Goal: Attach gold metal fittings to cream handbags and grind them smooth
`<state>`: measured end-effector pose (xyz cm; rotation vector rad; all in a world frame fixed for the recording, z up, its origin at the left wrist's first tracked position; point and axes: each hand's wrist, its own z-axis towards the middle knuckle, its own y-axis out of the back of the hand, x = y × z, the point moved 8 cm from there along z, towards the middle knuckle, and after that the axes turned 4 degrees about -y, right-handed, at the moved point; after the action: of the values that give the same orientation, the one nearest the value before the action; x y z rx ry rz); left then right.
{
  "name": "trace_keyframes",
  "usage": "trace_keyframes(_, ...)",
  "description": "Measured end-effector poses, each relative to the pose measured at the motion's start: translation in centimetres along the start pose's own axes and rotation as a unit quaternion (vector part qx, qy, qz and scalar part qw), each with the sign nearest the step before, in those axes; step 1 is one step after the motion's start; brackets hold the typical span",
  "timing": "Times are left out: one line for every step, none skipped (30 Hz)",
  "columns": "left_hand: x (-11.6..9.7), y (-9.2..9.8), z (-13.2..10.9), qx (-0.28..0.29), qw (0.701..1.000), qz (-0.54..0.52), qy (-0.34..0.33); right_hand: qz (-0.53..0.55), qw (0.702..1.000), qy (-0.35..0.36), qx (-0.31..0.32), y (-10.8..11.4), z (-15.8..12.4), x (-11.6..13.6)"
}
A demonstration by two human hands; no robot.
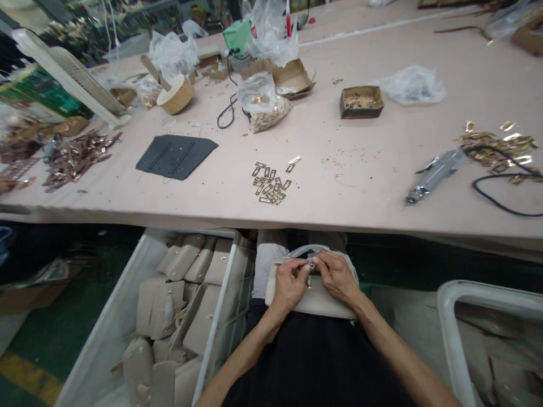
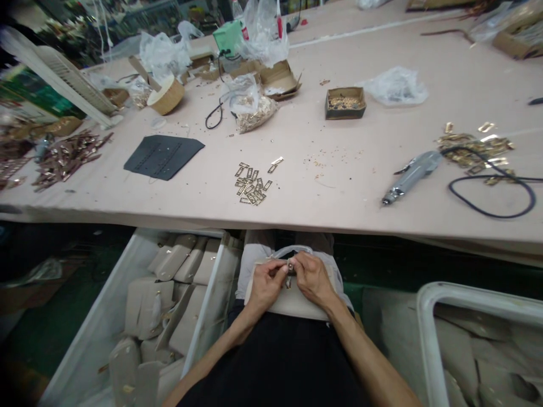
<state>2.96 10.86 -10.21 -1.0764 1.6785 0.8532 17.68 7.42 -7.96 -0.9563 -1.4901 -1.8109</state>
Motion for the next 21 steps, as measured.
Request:
trace_keyframes(-0.5,-0.1,-0.1,-0.001,1.000,0.010,-0.013,0.015,1.000,-0.009,0.001,0.2,0.3,0.0)
trace_keyframes(-0.8,-0.3,-0.1,0.003,1.000,0.014,-0.022,0.026,0.999,-0.018,0.002,0.4,0.5,-0.1)
trace_keyframes(-0.9,-0.6,-0.1,0.011,1.000,0.014,-0.026,0.036,0.999,-0.027,0.006,0.4,0.7,-0.2)
trace_keyframes(-0.8,-1.0,0.0,0.022,0.999,0.010,-0.023,0.043,0.998,-0.038,0.011,0.4,0.8,-0.3)
trace_keyframes(-0.4,-1.4,0.2,0.033,0.999,0.002,-0.017,0.047,0.998,-0.048,0.014,0.3,0.9,-0.5)
trace_keyframes(0.1,-1.7,0.5,0.044,0.999,-0.006,-0.006,0.050,0.997,-0.058,0.016,0.2,0.9,-0.8)
trace_keyframes(0.7,-2.0,0.8,0.052,0.999,-0.014,0.006,0.051,0.996,-0.066,0.018,0.0,0.8,-1.0)
trace_keyframes(1.3,-2.2,1.1,0.055,0.998,-0.021,0.019,0.053,0.996,-0.073,0.019,-0.1,0.7,-1.2)
trace_keyframes(1.9,-2.3,1.4,0.055,0.998,-0.027,0.030,0.055,0.995,-0.080,0.017,-0.2,0.6,-1.3)
trace_keyframes(2.3,-2.3,1.7,0.053,0.997,-0.033,0.040,0.058,0.994,-0.087,0.015,-0.2,0.5,-1.5)
trace_keyframes(2.7,-2.3,2.0,0.050,0.997,-0.037,0.047,0.062,0.993,-0.095,0.011,-0.2,0.4,-1.7)
trace_keyframes(2.9,-2.3,2.1,0.047,0.997,-0.041,0.052,0.069,0.992,-0.103,0.009,-0.2,0.2,-1.9)
trace_keyframes(3.0,-2.3,2.2,0.045,0.996,-0.045,0.055,0.078,0.991,-0.109,0.009,-0.2,0.1,-2.1)
trace_keyframes(3.0,-2.3,2.2,0.044,0.996,-0.047,0.058,0.085,0.990,-0.113,0.010,-0.2,0.0,-2.2)
trace_keyframes(3.0,-2.4,2.2,0.043,0.996,-0.048,0.060,0.090,0.989,-0.114,0.012,-0.2,-0.1,-2.3)
trace_keyframes(3.0,-2.4,2.1,0.043,0.996,-0.049,0.061,0.091,0.990,-0.111,0.014,-0.3,-0.1,-2.4)
trace_keyframes(3.0,-2.4,2.1,0.041,0.996,-0.050,0.061,0.089,0.990,-0.106,0.015,-0.3,-0.1,-2.4)
trace_keyframes(3.0,-2.3,2.0,0.040,0.996,-0.051,0.060,0.085,0.991,-0.100,0.013,-0.2,-0.2,-2.4)
trace_keyframes(3.1,-2.3,2.0,0.038,0.996,-0.052,0.058,0.081,0.992,-0.096,0.011,-0.2,-0.1,-2.4)
trace_keyframes(3.2,-2.3,2.0,0.035,0.996,-0.053,0.056,0.080,0.992,-0.096,0.010,-0.3,-0.1,-2.4)
trace_keyframes(3.3,-2.2,2.0,0.033,0.997,-0.054,0.053,0.083,0.991,-0.100,0.012,-0.4,-0.1,-2.5)
